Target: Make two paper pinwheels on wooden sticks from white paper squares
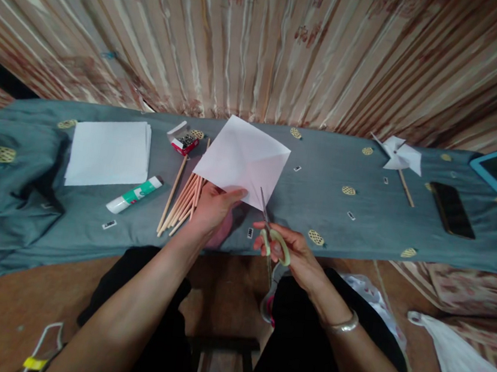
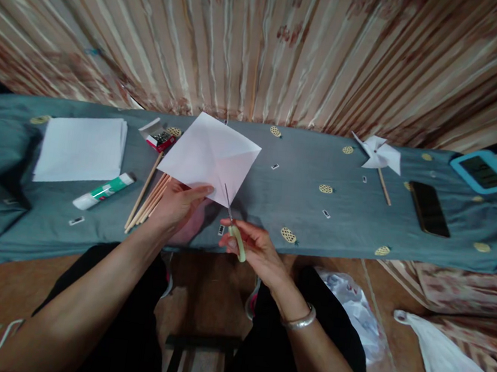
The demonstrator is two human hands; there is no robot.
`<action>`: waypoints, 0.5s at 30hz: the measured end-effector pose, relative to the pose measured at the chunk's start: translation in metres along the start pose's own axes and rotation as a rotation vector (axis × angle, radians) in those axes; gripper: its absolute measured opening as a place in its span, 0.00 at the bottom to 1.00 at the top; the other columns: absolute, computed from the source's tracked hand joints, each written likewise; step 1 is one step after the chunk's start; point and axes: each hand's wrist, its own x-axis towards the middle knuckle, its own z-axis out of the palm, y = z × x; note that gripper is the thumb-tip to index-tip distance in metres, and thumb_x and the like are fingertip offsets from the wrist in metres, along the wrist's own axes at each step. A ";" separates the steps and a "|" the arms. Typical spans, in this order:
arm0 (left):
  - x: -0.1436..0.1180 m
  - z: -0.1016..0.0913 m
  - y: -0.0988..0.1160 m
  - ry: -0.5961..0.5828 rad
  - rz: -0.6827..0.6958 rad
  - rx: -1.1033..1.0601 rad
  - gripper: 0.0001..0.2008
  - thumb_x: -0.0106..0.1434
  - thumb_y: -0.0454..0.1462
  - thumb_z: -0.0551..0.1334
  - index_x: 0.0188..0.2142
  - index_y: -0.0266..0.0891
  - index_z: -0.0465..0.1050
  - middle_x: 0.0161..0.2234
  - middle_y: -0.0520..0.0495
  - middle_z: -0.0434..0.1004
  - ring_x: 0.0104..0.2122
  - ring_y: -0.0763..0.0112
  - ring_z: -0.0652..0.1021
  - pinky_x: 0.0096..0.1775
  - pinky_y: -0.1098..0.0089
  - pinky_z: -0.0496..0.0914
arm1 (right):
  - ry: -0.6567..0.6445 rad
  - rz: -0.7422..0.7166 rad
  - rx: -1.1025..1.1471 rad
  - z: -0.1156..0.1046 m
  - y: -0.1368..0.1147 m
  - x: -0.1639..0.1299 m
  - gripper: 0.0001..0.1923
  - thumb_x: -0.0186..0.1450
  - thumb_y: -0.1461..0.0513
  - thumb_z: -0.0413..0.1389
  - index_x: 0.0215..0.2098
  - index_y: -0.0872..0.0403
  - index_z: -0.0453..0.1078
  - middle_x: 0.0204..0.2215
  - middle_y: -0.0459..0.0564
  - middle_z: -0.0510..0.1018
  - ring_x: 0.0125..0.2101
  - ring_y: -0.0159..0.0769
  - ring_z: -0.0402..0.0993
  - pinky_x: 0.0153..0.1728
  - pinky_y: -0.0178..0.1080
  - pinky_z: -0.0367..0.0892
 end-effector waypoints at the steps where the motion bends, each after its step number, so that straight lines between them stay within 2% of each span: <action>1: 0.000 0.000 0.000 0.001 0.004 -0.002 0.15 0.38 0.29 0.71 0.28 0.38 0.73 0.28 0.52 0.78 0.30 0.70 0.77 0.35 0.68 0.70 | 0.000 -0.002 -0.005 0.000 0.000 0.000 0.28 0.53 0.48 0.67 0.48 0.54 0.75 0.29 0.48 0.78 0.27 0.29 0.70 0.29 0.34 0.67; 9: -0.001 0.000 0.001 -0.008 0.013 -0.004 0.15 0.38 0.29 0.70 0.29 0.38 0.73 0.31 0.50 0.79 0.32 0.68 0.78 0.40 0.64 0.71 | -0.002 -0.004 -0.068 0.000 -0.004 -0.002 0.27 0.56 0.49 0.65 0.49 0.55 0.74 0.29 0.48 0.77 0.26 0.29 0.68 0.27 0.36 0.67; 15: -0.001 -0.001 0.000 0.000 0.006 0.024 0.18 0.37 0.29 0.71 0.31 0.37 0.73 0.31 0.50 0.79 0.32 0.67 0.78 0.41 0.63 0.71 | 0.015 0.016 -0.065 0.002 -0.007 -0.004 0.27 0.52 0.48 0.67 0.46 0.53 0.76 0.27 0.46 0.76 0.24 0.27 0.68 0.27 0.35 0.67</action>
